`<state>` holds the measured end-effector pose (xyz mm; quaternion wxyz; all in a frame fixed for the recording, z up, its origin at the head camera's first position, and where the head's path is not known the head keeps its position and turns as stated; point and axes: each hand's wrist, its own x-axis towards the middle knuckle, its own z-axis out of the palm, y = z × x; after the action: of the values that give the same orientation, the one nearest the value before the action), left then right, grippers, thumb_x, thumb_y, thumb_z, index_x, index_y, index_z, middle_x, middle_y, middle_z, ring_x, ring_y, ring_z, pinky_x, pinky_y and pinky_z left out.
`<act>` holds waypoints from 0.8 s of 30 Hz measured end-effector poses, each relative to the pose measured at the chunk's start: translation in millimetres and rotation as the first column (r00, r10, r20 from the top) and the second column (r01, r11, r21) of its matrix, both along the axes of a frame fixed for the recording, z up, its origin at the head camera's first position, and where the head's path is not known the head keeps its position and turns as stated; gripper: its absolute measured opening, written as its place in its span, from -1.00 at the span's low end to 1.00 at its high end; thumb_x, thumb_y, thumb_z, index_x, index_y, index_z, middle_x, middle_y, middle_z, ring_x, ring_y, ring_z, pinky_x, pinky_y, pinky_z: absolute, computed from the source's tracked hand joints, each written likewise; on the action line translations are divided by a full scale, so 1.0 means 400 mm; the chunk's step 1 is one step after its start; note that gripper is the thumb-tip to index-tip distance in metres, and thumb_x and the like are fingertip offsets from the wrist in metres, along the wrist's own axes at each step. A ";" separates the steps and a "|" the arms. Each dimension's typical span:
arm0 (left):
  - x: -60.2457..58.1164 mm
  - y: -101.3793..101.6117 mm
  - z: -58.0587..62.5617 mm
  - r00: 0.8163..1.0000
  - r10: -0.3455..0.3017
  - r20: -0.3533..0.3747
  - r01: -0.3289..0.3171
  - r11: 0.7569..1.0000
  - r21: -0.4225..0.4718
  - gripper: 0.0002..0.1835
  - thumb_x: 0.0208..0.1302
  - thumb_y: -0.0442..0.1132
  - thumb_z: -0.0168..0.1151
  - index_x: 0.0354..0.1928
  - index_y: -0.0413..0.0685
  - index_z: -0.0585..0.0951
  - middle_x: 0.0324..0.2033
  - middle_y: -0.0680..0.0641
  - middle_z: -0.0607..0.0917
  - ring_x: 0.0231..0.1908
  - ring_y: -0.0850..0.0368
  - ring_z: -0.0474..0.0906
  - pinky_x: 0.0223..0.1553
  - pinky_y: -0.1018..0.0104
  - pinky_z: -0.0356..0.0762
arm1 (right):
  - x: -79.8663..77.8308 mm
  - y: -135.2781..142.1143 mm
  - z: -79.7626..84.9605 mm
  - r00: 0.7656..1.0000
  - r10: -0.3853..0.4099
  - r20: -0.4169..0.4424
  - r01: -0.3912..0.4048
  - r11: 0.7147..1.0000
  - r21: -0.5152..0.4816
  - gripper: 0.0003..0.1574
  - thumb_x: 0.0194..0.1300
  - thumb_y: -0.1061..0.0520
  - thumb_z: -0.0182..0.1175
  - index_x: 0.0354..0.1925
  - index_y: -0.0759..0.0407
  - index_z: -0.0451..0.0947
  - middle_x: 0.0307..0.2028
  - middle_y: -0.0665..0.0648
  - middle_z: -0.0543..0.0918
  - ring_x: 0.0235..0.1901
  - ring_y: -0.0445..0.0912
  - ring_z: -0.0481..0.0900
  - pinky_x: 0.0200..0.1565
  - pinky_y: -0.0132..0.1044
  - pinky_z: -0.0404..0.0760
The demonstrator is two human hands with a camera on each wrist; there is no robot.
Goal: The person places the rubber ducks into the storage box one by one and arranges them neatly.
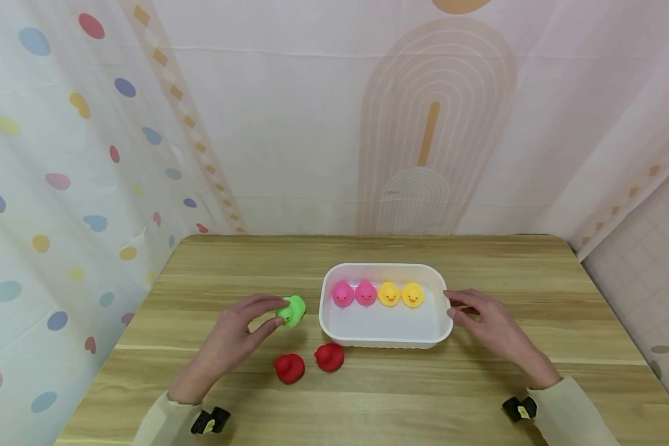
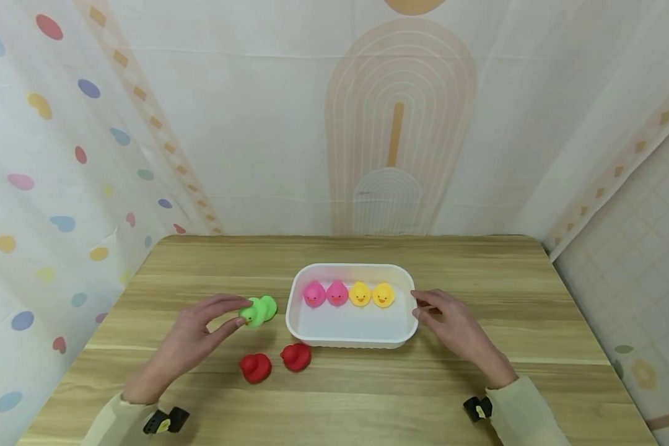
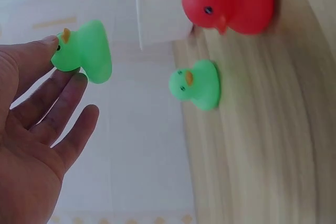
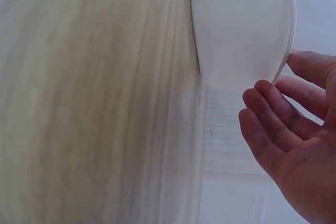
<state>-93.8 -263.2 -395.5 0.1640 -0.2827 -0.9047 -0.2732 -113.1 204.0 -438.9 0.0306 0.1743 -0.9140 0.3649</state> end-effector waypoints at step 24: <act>-0.036 0.142 0.018 0.984 -0.138 0.108 0.144 0.988 -0.048 -0.66 0.26 -0.26 0.51 0.08 -0.05 0.76 0.04 0.00 0.75 0.11 0.01 0.66 0.10 0.08 0.68 | -0.001 0.001 -0.004 1.000 0.007 -0.003 -0.007 1.000 -0.001 -0.52 0.49 0.09 0.28 0.27 0.28 0.60 0.10 0.24 0.69 -0.09 -0.01 0.68 -0.11 -0.28 0.71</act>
<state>-108.1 -206.3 -388.4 0.0888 -0.3360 -0.8970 -0.2732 -113.4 204.3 -440.6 0.0306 0.1780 -0.9132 0.3653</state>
